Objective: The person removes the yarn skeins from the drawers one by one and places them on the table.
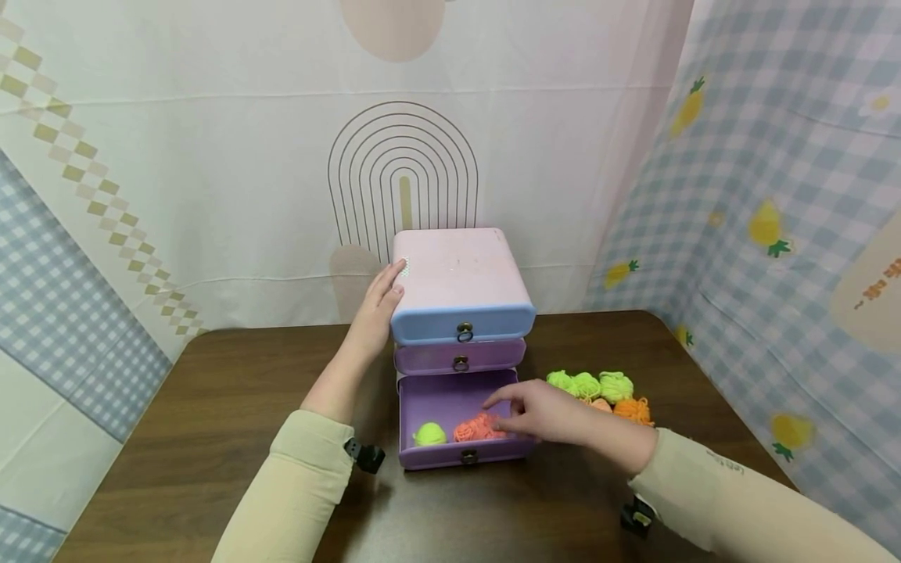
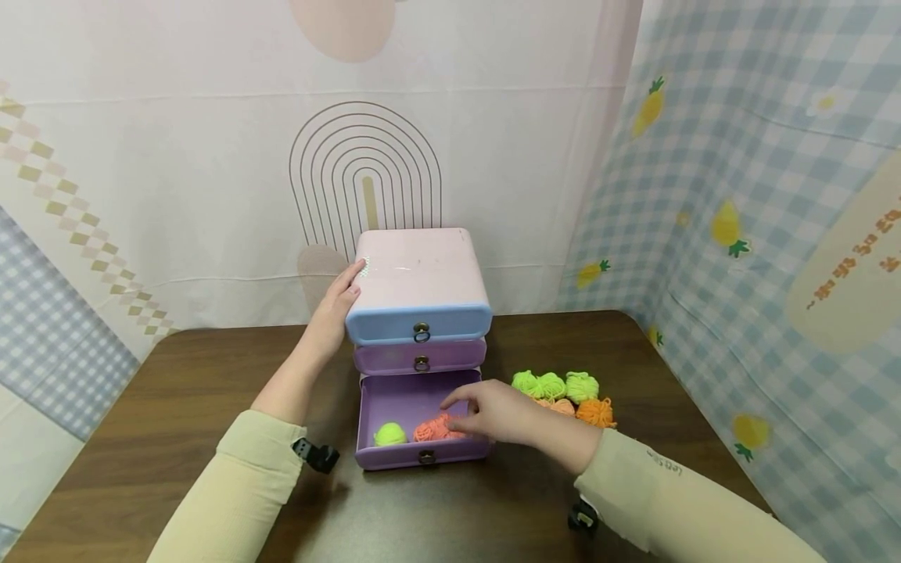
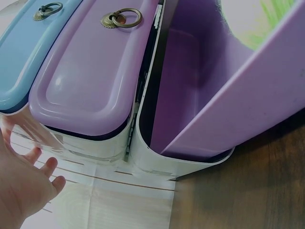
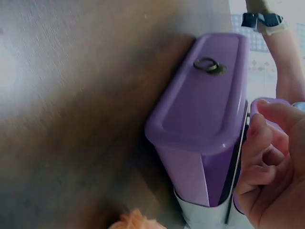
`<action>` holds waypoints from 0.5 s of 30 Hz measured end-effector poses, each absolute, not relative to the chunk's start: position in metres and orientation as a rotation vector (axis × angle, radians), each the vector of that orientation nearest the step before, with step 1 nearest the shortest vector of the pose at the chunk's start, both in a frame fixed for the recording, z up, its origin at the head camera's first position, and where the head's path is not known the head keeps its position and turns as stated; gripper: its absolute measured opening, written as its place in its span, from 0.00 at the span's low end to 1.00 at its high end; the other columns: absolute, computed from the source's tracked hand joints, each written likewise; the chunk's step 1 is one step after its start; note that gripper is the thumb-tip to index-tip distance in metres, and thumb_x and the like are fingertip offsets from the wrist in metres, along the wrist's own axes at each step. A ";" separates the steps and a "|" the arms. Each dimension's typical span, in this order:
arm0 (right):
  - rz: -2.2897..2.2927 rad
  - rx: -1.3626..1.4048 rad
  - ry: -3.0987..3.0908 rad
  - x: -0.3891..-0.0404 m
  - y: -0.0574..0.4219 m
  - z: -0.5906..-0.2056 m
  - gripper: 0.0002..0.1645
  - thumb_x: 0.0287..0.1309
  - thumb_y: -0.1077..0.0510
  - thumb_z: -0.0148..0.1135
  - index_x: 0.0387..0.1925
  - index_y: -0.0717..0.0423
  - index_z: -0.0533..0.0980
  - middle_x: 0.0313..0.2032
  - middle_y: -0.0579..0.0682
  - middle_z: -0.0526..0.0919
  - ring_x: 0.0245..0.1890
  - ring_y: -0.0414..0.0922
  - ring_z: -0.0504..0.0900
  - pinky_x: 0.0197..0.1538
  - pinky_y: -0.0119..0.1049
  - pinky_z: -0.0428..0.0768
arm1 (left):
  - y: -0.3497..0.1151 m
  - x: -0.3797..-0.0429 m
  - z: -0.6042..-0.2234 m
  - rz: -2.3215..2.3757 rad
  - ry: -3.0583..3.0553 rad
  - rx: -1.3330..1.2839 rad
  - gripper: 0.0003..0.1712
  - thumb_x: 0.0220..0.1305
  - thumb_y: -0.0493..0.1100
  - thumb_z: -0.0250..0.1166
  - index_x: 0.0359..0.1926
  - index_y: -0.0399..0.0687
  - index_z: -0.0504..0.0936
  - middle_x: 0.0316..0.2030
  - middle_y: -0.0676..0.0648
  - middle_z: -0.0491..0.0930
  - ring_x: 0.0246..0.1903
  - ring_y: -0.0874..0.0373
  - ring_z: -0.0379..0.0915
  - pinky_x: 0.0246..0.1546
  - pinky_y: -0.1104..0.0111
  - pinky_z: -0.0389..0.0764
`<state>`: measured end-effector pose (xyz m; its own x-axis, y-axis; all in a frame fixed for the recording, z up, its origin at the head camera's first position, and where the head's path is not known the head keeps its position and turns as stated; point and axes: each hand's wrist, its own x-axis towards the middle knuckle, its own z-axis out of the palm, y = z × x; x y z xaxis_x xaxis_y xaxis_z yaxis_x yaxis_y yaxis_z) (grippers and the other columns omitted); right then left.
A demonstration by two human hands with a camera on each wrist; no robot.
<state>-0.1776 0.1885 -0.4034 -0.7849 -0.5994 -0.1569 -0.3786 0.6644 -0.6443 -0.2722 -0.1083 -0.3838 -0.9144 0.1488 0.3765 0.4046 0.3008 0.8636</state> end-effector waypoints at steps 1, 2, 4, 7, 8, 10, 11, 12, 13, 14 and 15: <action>-0.838 -0.778 2.526 -0.180 0.188 -0.402 0.19 0.64 0.52 0.65 0.55 0.49 0.81 0.15 0.43 0.74 0.12 0.39 0.72 0.19 0.36 0.76 | -0.109 -0.272 -0.384 -1.660 -2.341 -0.510 0.31 0.75 0.55 0.45 0.75 0.58 0.61 0.77 0.41 0.48 0.76 0.49 0.40 0.71 0.43 0.43; -0.818 -0.782 2.527 -0.182 0.188 -0.401 0.19 0.63 0.53 0.66 0.55 0.49 0.81 0.15 0.43 0.74 0.12 0.39 0.72 0.20 0.36 0.76 | -0.109 -0.273 -0.384 -1.661 -2.341 -0.507 0.31 0.75 0.55 0.45 0.76 0.58 0.61 0.77 0.42 0.48 0.76 0.49 0.40 0.71 0.43 0.43; -0.787 -0.777 2.524 -0.186 0.187 -0.399 0.19 0.63 0.53 0.66 0.55 0.49 0.81 0.16 0.43 0.76 0.13 0.38 0.72 0.21 0.36 0.76 | -0.109 -0.273 -0.385 -1.669 -2.341 -0.502 0.31 0.75 0.55 0.45 0.76 0.59 0.61 0.77 0.42 0.47 0.76 0.49 0.40 0.71 0.42 0.43; -0.772 -0.766 2.509 -0.190 0.186 -0.398 0.19 0.63 0.54 0.66 0.55 0.50 0.81 0.18 0.44 0.78 0.14 0.39 0.73 0.22 0.36 0.77 | -0.110 -0.273 -0.385 -1.670 -2.347 -0.496 0.31 0.75 0.56 0.45 0.76 0.61 0.61 0.77 0.42 0.47 0.76 0.49 0.39 0.71 0.42 0.43; -0.768 -0.765 2.504 -0.191 0.186 -0.397 0.19 0.63 0.54 0.66 0.55 0.50 0.81 0.19 0.45 0.79 0.14 0.39 0.73 0.23 0.36 0.77 | -0.110 -0.273 -0.385 -1.669 -2.349 -0.493 0.31 0.75 0.56 0.45 0.76 0.61 0.61 0.77 0.42 0.47 0.76 0.49 0.40 0.71 0.42 0.43; -0.762 -0.767 2.489 -0.194 0.185 -0.398 0.19 0.63 0.55 0.66 0.55 0.51 0.81 0.19 0.46 0.79 0.15 0.39 0.73 0.24 0.36 0.78 | -0.110 -0.274 -0.386 -1.666 -2.346 -0.498 0.31 0.75 0.56 0.45 0.75 0.61 0.61 0.77 0.42 0.47 0.76 0.49 0.40 0.71 0.42 0.43; -0.759 -0.772 2.480 -0.196 0.184 -0.398 0.19 0.63 0.55 0.66 0.55 0.51 0.81 0.20 0.47 0.80 0.15 0.39 0.74 0.24 0.36 0.78 | -0.110 -0.274 -0.386 -1.664 -2.345 -0.499 0.31 0.74 0.57 0.45 0.75 0.61 0.61 0.77 0.42 0.47 0.76 0.49 0.40 0.71 0.42 0.43; -0.752 -0.778 2.471 -0.197 0.184 -0.398 0.19 0.62 0.56 0.67 0.55 0.52 0.81 0.20 0.48 0.80 0.15 0.40 0.74 0.24 0.36 0.78 | -0.109 -0.274 -0.386 -1.661 -2.342 -0.501 0.31 0.74 0.57 0.45 0.75 0.61 0.61 0.77 0.42 0.47 0.76 0.49 0.40 0.71 0.42 0.43; -0.739 -0.790 2.463 -0.199 0.183 -0.398 0.19 0.62 0.56 0.67 0.55 0.52 0.81 0.20 0.48 0.81 0.15 0.40 0.75 0.24 0.37 0.79 | -0.109 -0.274 -0.386 -1.662 -2.340 -0.501 0.31 0.74 0.57 0.45 0.75 0.61 0.61 0.77 0.42 0.48 0.76 0.50 0.40 0.71 0.43 0.44; -0.719 -0.805 2.457 -0.201 0.181 -0.399 0.19 0.62 0.56 0.67 0.55 0.53 0.81 0.20 0.49 0.81 0.14 0.40 0.75 0.24 0.36 0.78 | -0.109 -0.274 -0.386 -1.661 -2.340 -0.502 0.31 0.74 0.57 0.45 0.75 0.61 0.61 0.77 0.42 0.48 0.76 0.50 0.40 0.71 0.43 0.44; -0.703 -0.808 2.448 -0.202 0.180 -0.400 0.19 0.61 0.57 0.67 0.55 0.53 0.81 0.20 0.49 0.82 0.14 0.40 0.75 0.23 0.36 0.78 | -0.109 -0.274 -0.386 -1.661 -2.339 -0.503 0.31 0.74 0.57 0.45 0.75 0.61 0.61 0.77 0.42 0.48 0.76 0.50 0.40 0.71 0.43 0.44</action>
<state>-0.2022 0.1801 -0.3997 -0.7187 -0.6433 -0.2637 -0.4053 0.6958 -0.5929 -0.2741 -0.1092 -0.3861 -0.9150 0.1442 0.3769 0.4033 0.2994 0.8647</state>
